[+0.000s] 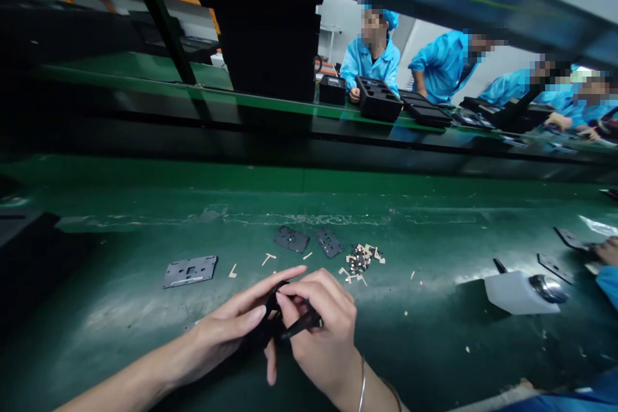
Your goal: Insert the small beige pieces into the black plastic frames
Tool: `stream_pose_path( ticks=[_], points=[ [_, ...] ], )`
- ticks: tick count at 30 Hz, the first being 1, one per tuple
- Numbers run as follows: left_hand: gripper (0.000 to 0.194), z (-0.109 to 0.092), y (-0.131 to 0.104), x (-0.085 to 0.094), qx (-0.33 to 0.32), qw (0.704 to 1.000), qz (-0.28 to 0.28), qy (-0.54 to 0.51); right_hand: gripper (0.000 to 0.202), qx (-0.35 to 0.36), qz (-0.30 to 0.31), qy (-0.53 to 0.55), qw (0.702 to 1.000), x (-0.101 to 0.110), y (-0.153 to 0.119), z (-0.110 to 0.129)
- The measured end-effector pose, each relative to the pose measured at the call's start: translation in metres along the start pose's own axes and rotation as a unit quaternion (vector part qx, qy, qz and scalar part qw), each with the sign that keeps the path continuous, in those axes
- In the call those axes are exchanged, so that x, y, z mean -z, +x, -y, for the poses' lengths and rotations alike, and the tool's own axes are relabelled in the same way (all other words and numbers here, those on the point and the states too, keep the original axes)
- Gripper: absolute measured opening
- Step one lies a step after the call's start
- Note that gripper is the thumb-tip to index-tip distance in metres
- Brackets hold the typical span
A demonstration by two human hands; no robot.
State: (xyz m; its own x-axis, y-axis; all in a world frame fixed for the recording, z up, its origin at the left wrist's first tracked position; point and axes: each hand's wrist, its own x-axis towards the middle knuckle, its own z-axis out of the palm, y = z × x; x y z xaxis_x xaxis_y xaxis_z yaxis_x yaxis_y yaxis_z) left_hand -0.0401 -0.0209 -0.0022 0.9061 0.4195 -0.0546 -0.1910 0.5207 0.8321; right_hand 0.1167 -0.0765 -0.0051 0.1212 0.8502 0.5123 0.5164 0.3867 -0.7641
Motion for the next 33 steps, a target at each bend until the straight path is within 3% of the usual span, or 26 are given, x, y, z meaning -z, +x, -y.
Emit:
stream_pose_path(
  ticks=[9, 14, 21, 33],
  points=[
    [0.043, 0.0038, -0.0022, -0.0008, -0.057, 0.979, -0.094, 0.172, 0.012, -0.069, 0.024, 0.0, 0.997, 0.0, 0.003, 0.0028],
    [0.042, 0.0024, -0.002, 0.0002, -0.083, 0.953, -0.099, 0.273, 0.018, -0.073, 0.026, -0.021, 0.997, -0.0016, 0.0043, 0.0016],
    [0.04, 0.0048, -0.0008, 0.0, -0.094, 0.989, -0.072, 0.092, 0.011, -0.084, 0.024, 0.019, 0.996, 0.0002, 0.0054, 0.0027],
    [0.042, 0.0105, -0.0007, 0.0028, -0.071, 0.984, -0.093, 0.136, 0.014, -0.104, 0.06, 0.019, 0.993, 0.0004, 0.0069, 0.0015]
  ],
)
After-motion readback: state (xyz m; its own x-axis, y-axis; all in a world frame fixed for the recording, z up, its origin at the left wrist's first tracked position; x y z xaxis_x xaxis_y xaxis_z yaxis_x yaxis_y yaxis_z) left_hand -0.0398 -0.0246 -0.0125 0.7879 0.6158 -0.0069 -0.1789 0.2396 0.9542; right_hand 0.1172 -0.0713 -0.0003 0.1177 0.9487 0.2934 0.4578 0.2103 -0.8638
